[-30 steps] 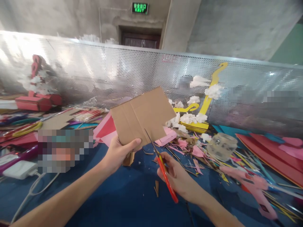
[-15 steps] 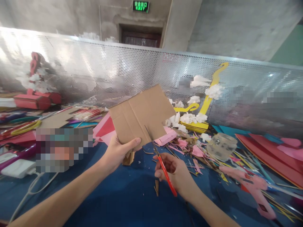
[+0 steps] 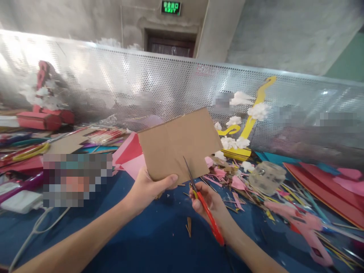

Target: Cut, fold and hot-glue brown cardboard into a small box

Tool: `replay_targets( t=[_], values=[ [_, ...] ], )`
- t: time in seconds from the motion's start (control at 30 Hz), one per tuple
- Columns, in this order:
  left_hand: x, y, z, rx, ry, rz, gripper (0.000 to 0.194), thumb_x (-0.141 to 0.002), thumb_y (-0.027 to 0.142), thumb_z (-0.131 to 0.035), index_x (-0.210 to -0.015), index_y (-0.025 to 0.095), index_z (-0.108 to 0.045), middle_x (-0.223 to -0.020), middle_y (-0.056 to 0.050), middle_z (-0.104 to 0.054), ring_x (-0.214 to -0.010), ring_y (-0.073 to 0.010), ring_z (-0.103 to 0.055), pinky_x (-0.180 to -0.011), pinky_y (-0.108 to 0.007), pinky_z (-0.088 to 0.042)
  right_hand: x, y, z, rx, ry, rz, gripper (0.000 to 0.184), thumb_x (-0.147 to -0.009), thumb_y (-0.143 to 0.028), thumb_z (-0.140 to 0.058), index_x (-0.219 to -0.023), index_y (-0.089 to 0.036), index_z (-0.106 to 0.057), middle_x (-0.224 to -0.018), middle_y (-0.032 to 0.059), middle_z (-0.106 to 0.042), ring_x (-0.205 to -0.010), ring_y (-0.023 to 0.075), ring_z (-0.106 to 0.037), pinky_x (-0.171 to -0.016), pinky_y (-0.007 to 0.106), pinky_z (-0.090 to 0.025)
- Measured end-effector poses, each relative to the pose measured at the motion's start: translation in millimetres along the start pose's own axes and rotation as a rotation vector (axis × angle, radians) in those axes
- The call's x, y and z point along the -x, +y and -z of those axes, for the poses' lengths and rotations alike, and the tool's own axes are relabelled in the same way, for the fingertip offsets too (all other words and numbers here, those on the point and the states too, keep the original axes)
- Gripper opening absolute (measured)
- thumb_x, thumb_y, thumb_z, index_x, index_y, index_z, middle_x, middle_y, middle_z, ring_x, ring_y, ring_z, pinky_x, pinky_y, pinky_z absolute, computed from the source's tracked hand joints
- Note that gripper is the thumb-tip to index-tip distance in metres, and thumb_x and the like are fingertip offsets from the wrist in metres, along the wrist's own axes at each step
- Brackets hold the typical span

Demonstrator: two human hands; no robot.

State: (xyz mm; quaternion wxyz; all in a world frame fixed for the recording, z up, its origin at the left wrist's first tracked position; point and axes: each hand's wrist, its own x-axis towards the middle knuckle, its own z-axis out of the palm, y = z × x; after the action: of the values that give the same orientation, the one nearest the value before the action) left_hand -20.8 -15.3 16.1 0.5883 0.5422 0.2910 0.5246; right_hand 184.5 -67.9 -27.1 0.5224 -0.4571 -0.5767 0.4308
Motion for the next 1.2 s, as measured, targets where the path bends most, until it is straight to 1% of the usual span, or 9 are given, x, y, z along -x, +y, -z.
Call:
replay_targets(
  t=[0.13,0.27,0.4,0.47,0.63,0.73,0.87,1.03,1.2],
  values=[
    [0.2,-0.1,0.4,0.012,0.011,0.006,0.043,-0.069,0.035,-0.094,-0.104,0.015,-0.077,-0.096,-0.011,-0.082,-0.078,-0.0219,-0.077,-0.069,-0.031,-0.067,-1.6,-12.3,-2.1,-0.031,-0.047,-0.100,0.066,-0.061,-0.078,-0.085,-0.085,-0.021,-0.061,-0.072,-0.0017,-0.058,-0.056,0.0127,-0.054,-0.055,0.028,-0.050],
    [-1.6,-3.8,2.5,0.033,-0.003,0.013,0.043,-0.072,0.033,-0.092,-0.108,0.016,-0.077,-0.103,-0.010,-0.082,-0.084,-0.0212,-0.078,-0.071,-0.029,-0.067,1.5,-17.8,-2.7,-0.047,-0.031,-0.111,0.060,-0.063,-0.071,-0.087,-0.083,-0.021,-0.063,-0.062,-0.0036,-0.058,-0.047,0.0128,-0.056,-0.046,0.027,-0.049],
    [-1.8,-4.4,2.2,0.066,-0.006,0.025,0.042,-0.073,0.031,-0.092,-0.109,0.017,-0.077,-0.103,-0.008,-0.082,-0.081,-0.0185,-0.078,-0.069,-0.025,-0.065,4.0,-10.1,-1.4,-0.064,-0.021,-0.148,0.058,-0.060,-0.066,-0.091,-0.079,-0.021,-0.060,-0.059,-0.0050,-0.060,-0.037,0.0097,-0.051,-0.036,0.024,-0.042],
    [-1.2,-3.2,1.6,0.071,-0.003,0.037,0.042,-0.072,0.031,-0.093,-0.107,0.016,-0.077,-0.100,-0.008,-0.083,-0.077,-0.0178,-0.077,-0.068,-0.025,-0.065,4.5,-5.4,0.4,-0.057,-0.045,-0.141,0.057,-0.064,-0.068,-0.088,-0.081,-0.021,-0.060,-0.060,-0.0049,-0.060,-0.035,0.0090,-0.049,-0.034,0.023,-0.039],
    [-3.3,-1.7,4.7,0.082,0.050,0.068,0.041,-0.078,0.041,-0.089,-0.107,0.014,-0.077,-0.099,-0.013,-0.084,-0.077,-0.0216,-0.079,-0.067,-0.028,-0.065,1.3,1.7,2.9,0.001,-0.099,-0.057,0.061,-0.075,-0.079,-0.074,-0.083,-0.021,-0.057,-0.065,-0.0032,-0.059,-0.041,0.0073,-0.046,-0.039,0.022,-0.036],
    [-7.5,-3.0,9.2,0.076,0.070,0.035,0.043,-0.078,0.040,-0.089,-0.111,0.015,-0.077,-0.110,-0.013,-0.083,-0.094,-0.0256,-0.079,-0.075,-0.029,-0.066,-1.1,5.3,3.5,0.018,-0.110,-0.030,0.065,-0.073,-0.084,-0.072,-0.081,-0.021,-0.056,-0.071,-0.0021,-0.055,-0.051,0.0082,-0.044,-0.044,0.022,-0.036],
    [-9.8,-3.5,11.7,0.006,0.034,-0.010,0.042,-0.080,0.041,-0.088,-0.111,0.015,-0.077,-0.110,-0.013,-0.083,-0.091,-0.0254,-0.079,-0.074,-0.029,-0.066,0.2,10.0,7.1,0.043,-0.130,-0.011,0.070,-0.069,-0.090,-0.068,-0.084,-0.023,-0.053,-0.072,-0.0039,-0.048,-0.056,0.0096,-0.039,-0.046,0.022,-0.034],
    [-5.9,-3.5,10.3,-0.021,0.016,-0.055,0.039,-0.081,0.041,-0.086,-0.109,0.014,-0.078,-0.105,-0.011,-0.084,-0.091,-0.0253,-0.080,-0.075,-0.030,-0.067,1.2,12.6,8.5,0.062,-0.105,0.004,0.063,-0.076,-0.083,-0.070,-0.088,-0.023,-0.052,-0.073,-0.0048,-0.046,-0.060,0.0103,-0.038,-0.049,0.023,-0.033],
    [-2.4,-2.3,6.8,-0.036,0.013,-0.036,0.036,-0.080,0.040,-0.087,-0.104,0.014,-0.080,-0.100,-0.011,-0.084,-0.083,-0.0231,-0.080,-0.071,-0.028,-0.067,-5.5,16.7,2.8,0.074,-0.008,0.017,0.060,-0.078,-0.078,-0.072,-0.076,-0.024,-0.046,-0.064,-0.0076,-0.039,-0.054,0.0089,-0.035,-0.047,0.023,-0.028]
  ],
)
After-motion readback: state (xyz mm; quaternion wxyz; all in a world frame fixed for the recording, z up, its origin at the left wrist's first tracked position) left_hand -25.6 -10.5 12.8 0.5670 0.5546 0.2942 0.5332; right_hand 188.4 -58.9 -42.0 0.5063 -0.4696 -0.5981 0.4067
